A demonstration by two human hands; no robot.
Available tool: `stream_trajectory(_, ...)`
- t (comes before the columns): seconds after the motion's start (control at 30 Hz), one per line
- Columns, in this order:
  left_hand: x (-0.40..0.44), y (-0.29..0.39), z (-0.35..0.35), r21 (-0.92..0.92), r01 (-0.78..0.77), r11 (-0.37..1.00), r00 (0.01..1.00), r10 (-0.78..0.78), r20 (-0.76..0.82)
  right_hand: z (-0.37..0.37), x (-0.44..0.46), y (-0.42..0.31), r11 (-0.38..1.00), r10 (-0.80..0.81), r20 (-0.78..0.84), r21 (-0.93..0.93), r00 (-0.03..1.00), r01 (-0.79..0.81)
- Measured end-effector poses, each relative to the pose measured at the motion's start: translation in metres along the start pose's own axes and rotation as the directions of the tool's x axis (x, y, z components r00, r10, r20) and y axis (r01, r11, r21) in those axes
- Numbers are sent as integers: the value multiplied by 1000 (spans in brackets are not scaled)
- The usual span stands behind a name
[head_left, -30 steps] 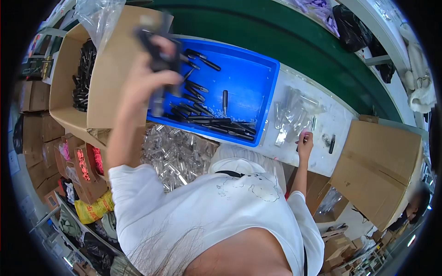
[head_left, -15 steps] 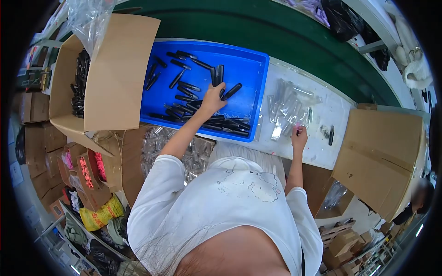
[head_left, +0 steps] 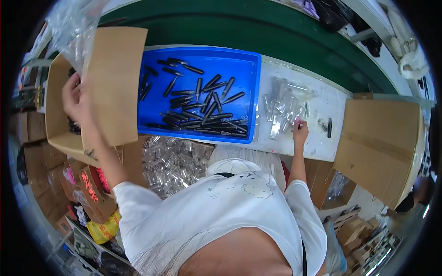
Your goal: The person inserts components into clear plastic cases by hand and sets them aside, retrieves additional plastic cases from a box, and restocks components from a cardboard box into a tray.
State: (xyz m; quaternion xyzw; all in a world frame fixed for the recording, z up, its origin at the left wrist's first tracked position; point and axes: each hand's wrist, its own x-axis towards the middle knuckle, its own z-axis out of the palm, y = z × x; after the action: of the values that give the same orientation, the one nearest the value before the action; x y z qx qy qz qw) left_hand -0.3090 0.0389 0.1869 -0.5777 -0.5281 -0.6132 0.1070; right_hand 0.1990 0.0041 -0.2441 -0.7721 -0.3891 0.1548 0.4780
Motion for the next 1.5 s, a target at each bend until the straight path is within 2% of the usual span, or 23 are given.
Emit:
stream_trajectory(0.07,55,-56,-48,349,-3,937,978,76,-195,3,1,2,991,40,-12,131,999,-38)
stream_trajectory(0.1,77,-98,-75,603,-56,796,978,166,-128,2,3,-1,990,57,-33,128,998,-52)
stream_trajectory(0.13,94,-141,-97,864,-96,495,988,156,21,0,5,-6,985,120,-29,125,992,-115)
stream_trajectory(0.17,114,-220,-130,852,-111,512,973,-117,197,-4,9,-8,976,183,-26,124,983,-179)
stream_trajectory(0.2,133,-349,-177,797,-249,550,907,-155,391,3,13,12,977,170,-84,146,982,-157)
stream_trajectory(0.23,125,-364,-182,831,-102,548,797,-455,398,1,17,19,974,187,-104,147,977,-171)
stream_trajectory(0.27,113,-351,-168,859,32,510,712,-615,339,-1,19,22,954,225,-102,225,969,-198)
stream_trajectory(0.33,105,-350,-149,863,144,485,632,-716,296,-4,19,20,926,272,-121,302,955,-226)
stream_trajectory(0.4,101,-354,-132,847,198,493,597,-746,295,-2,16,14,832,391,-117,470,913,-296)
stream_trajectory(0.5,104,-362,-112,821,248,513,567,-765,306,-6,15,14,787,479,-62,472,876,-397)
stream_trajectory(0.53,106,-367,-105,814,260,520,561,-767,311,-14,11,-25,786,545,-112,412,831,-461)
stream_trajectory(0.57,107,-370,-99,807,272,524,549,-774,317,-6,9,-18,779,559,-127,418,819,-467)
stream_trajectory(0.63,112,-377,-86,790,290,541,537,-775,334,4,11,-1,826,474,-180,429,862,-365)
stream_trajectory(0.7,115,-377,-81,777,311,548,525,-780,340,1,11,-1,829,493,-177,392,852,-398)
stream_trajectory(0.77,118,-377,-77,766,327,553,520,-782,343,-10,6,-31,925,354,-392,284,849,-254)
stream_trajectory(0.8,118,-376,-78,761,339,553,517,-785,341,-11,5,-31,922,359,-399,289,843,-256)
stream_trajectory(0.87,117,-375,-80,751,359,554,511,-790,338,-11,4,-30,977,214,-424,74,880,-202)
stream_trajectory(0.9,118,-374,-80,750,364,553,506,-793,340,-12,2,-32,976,217,-426,76,878,-204)
stream_trajectory(0.97,118,-374,-79,740,379,555,501,-796,341,-12,-4,-38,945,-97,-303,-328,948,-8)
stream_trajectory(1.0,118,-373,-78,738,380,557,500,-795,343,-13,-7,-49,936,-23,-182,-348,983,-43)
stream_trajectory(1.1,119,-373,-77,726,395,563,496,-796,347,-4,-15,-57,892,-30,-177,-450,984,-53)
stream_trajectory(1.23,121,-372,-75,714,404,572,496,-793,355,-14,-16,-78,951,-6,-213,-303,977,-61)
stream_trajectory(1.5,119,-369,-78,703,426,570,483,-800,356,-52,-21,-151,937,-338,-282,-187,898,294)
